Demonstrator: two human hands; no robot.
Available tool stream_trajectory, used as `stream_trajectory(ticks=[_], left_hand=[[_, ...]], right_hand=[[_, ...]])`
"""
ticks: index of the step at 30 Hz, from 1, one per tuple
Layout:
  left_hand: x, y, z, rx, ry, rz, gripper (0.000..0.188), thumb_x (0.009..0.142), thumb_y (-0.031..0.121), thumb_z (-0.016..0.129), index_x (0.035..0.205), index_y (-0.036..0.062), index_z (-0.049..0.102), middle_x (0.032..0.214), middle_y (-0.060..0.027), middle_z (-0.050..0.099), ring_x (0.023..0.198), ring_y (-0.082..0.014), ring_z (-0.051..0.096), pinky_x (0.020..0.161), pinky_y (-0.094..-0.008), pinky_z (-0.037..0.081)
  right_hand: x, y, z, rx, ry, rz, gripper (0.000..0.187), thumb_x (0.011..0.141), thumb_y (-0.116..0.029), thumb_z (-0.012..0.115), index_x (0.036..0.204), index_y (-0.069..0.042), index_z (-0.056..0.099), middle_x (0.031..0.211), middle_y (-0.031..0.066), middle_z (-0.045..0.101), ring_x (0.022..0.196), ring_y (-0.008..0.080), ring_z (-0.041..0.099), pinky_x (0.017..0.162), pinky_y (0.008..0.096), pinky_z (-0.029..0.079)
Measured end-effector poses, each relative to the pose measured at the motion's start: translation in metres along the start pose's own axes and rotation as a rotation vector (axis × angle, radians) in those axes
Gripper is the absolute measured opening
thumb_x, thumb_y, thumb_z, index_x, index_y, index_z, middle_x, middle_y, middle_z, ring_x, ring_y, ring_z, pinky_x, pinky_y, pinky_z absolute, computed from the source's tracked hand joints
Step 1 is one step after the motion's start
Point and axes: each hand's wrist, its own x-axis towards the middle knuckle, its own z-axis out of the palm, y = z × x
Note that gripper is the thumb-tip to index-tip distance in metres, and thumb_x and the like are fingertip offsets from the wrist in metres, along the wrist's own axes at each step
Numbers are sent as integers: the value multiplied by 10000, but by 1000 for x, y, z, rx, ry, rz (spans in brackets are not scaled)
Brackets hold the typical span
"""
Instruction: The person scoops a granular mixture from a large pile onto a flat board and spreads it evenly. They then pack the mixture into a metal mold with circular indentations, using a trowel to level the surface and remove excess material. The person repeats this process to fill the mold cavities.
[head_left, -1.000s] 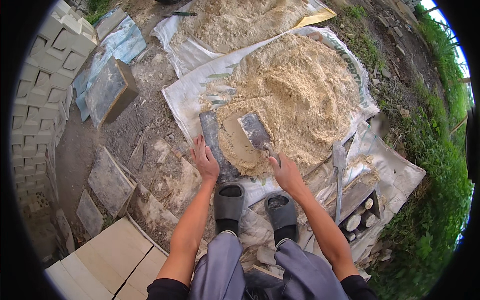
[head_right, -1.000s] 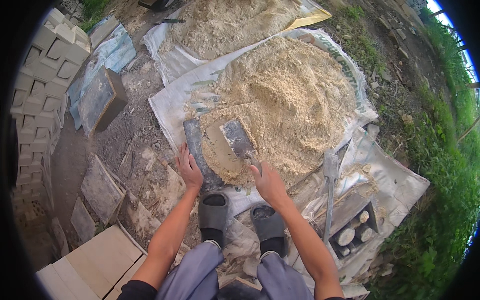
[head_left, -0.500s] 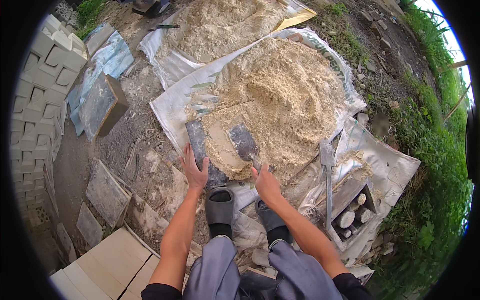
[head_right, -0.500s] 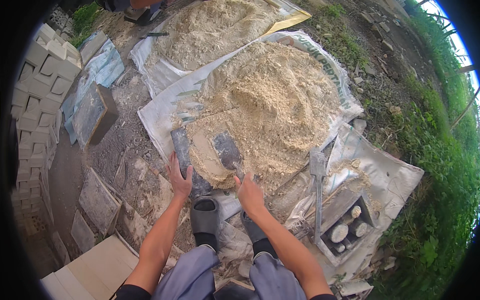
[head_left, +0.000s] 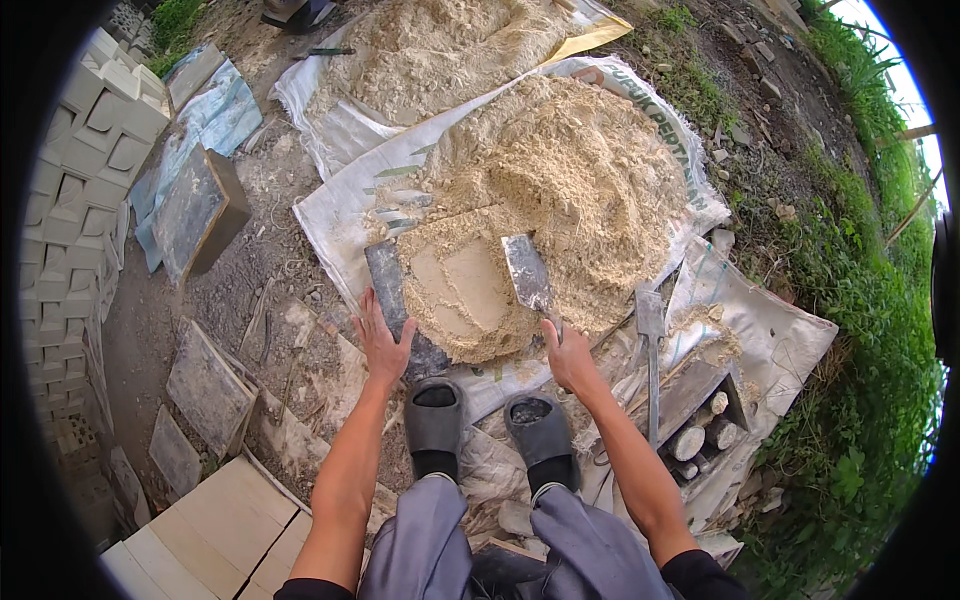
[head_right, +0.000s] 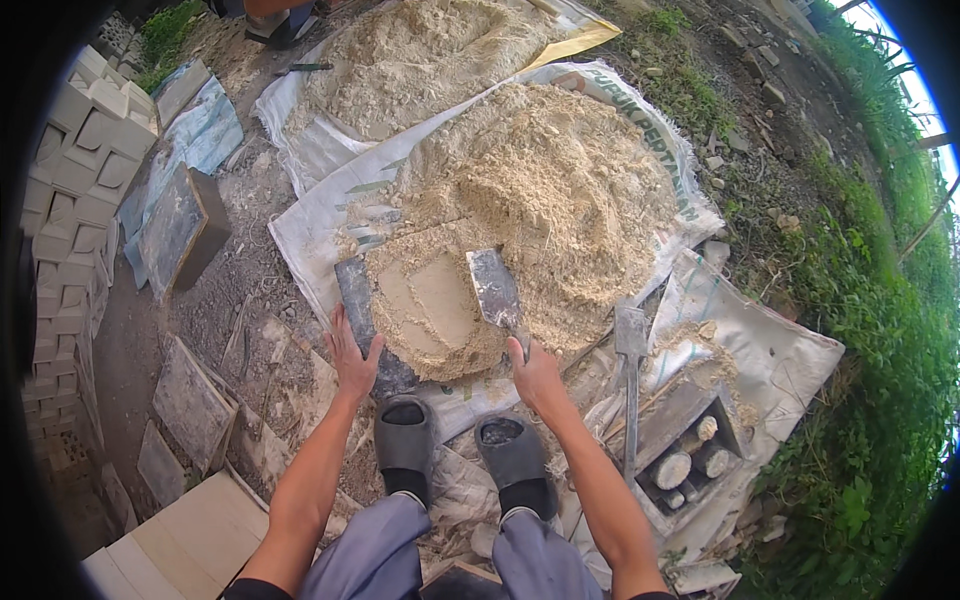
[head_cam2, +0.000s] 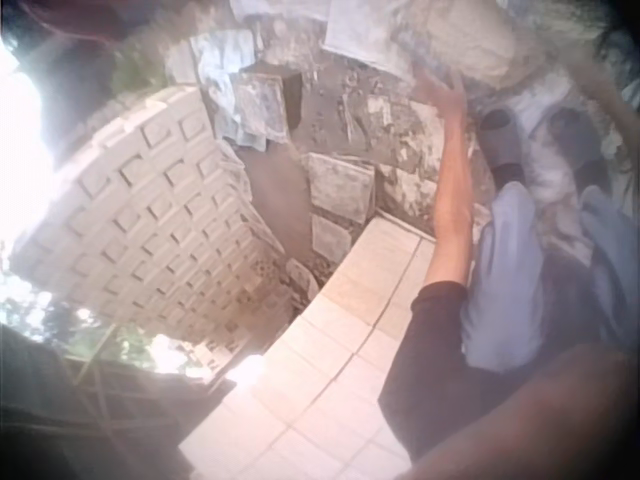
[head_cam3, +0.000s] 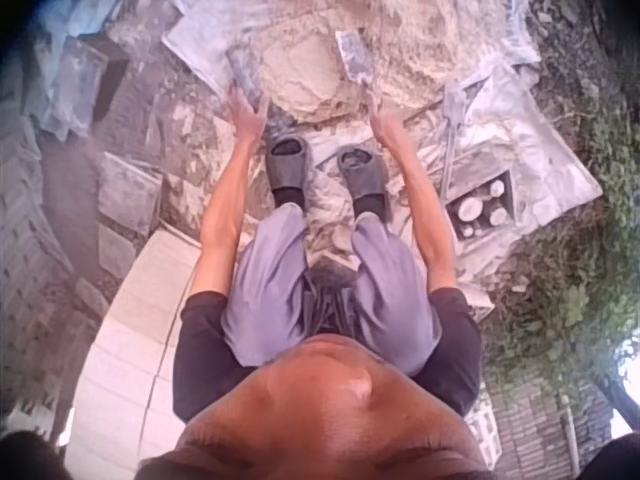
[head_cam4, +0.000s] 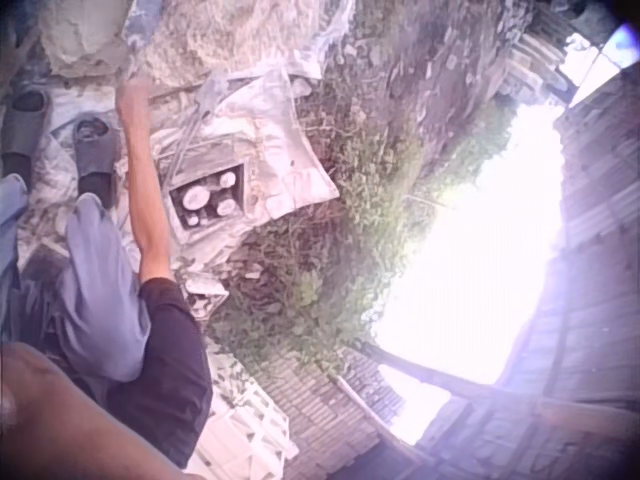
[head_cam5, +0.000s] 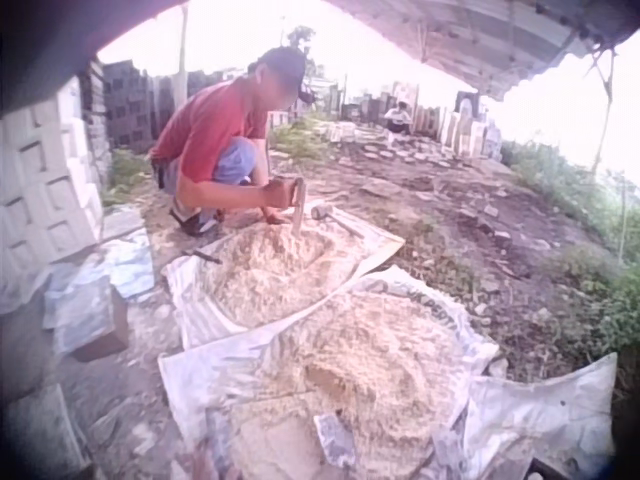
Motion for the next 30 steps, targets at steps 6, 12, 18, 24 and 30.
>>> stream_trajectory(ticks=[6,12,18,24,30], left_hand=[[-4,-5,-4,6,34,-10,856,886,416,611,1499,4,177,1564,-175,201,1460,-331,150,1159,-549,55],[1,1,-2,-9,58,-6,845,884,427,596,1491,-5,197,1559,-180,214,1458,-332,158,1161,-546,54],[-5,4,-1,7,56,-36,834,886,441,577,1485,-11,214,1560,-170,222,1458,-318,166,1168,-529,54],[0,9,-3,5,70,-43,844,875,455,586,1483,-8,226,1557,-161,235,1459,-311,169,1173,-516,56],[-7,2,-9,56,55,-70,856,881,483,574,1491,-2,219,1564,-145,226,1464,-298,159,1177,-502,60]], right_hand=[[-26,-17,51,-62,74,31,549,978,-455,458,976,90,525,883,374,604,908,529,581,811,550,460],[-28,-13,64,-273,132,-23,551,967,-469,477,1047,77,483,759,307,631,741,481,633,648,540,504],[-22,-23,68,-324,100,-7,564,968,-474,470,1081,79,476,740,282,647,724,465,647,636,524,517],[-12,-28,59,-341,60,1,593,973,-483,452,1116,92,465,776,295,649,735,469,648,679,527,517],[-27,-89,-13,-165,-208,19,647,976,-500,418,1071,127,548,914,363,614,929,484,602,835,512,461]])
